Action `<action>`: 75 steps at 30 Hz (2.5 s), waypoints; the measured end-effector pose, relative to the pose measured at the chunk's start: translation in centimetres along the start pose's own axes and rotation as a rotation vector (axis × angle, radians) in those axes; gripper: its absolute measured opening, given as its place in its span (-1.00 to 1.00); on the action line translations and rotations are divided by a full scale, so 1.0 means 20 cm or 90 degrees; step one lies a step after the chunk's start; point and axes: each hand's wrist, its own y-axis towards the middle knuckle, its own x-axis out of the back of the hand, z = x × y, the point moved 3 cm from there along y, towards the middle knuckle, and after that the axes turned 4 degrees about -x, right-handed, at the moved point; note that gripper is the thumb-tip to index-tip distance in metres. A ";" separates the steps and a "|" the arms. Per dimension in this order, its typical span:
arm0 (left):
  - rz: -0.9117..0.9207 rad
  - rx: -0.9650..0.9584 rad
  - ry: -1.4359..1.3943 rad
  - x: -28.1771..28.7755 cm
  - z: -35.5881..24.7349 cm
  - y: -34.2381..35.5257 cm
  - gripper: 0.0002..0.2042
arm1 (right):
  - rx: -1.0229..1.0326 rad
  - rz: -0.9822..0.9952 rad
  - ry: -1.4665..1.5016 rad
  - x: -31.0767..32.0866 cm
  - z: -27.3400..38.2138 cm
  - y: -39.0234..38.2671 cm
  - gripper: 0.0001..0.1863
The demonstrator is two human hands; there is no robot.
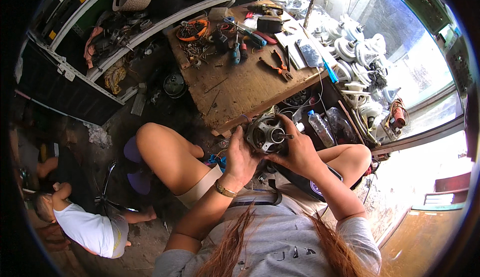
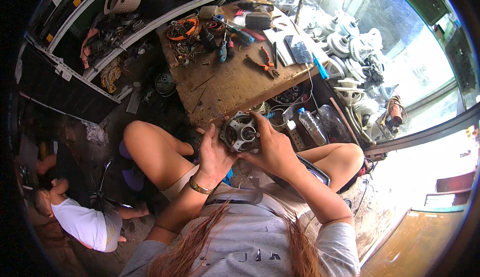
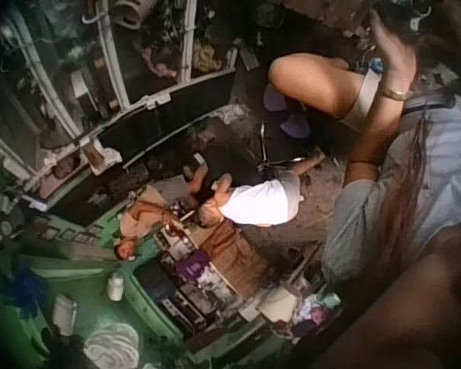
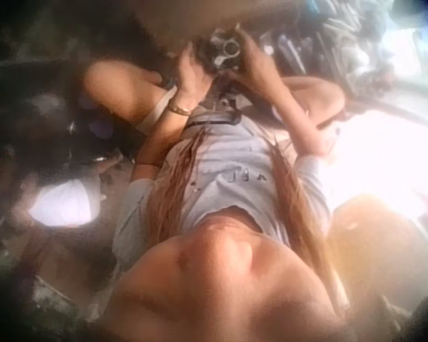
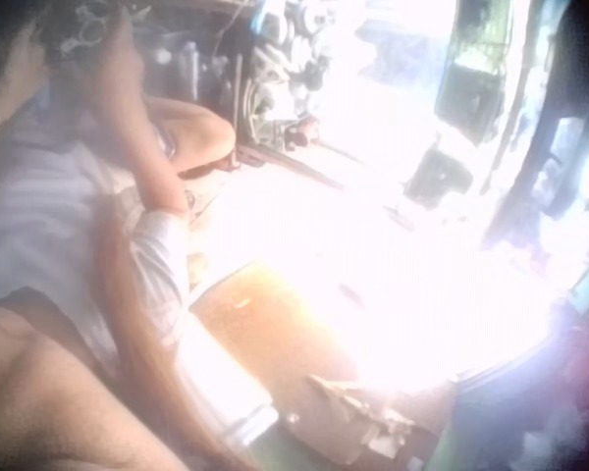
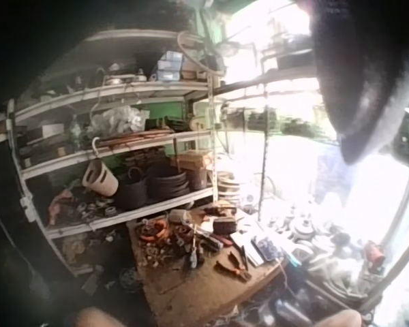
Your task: The person sits in a cluttered workshop and assembles a small mechanical component, likely a carburetor, using a hammer and other hand tools. They repeatedly tap and adjust internal parts while holding the assembly in their hands.
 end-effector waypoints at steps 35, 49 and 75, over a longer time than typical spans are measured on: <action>-0.017 0.179 0.019 0.57 0.08 0.12 -0.42 | -0.087 0.318 -0.192 -1.10 -1.64 0.52 -0.64; -0.041 0.198 -0.006 0.68 0.08 0.21 -0.43 | -0.062 0.386 -0.189 -0.45 -1.21 0.63 -0.74; 0.003 0.229 -0.124 0.62 0.16 0.19 -0.48 | -0.056 -0.490 0.265 2.14 -0.45 -0.43 -0.60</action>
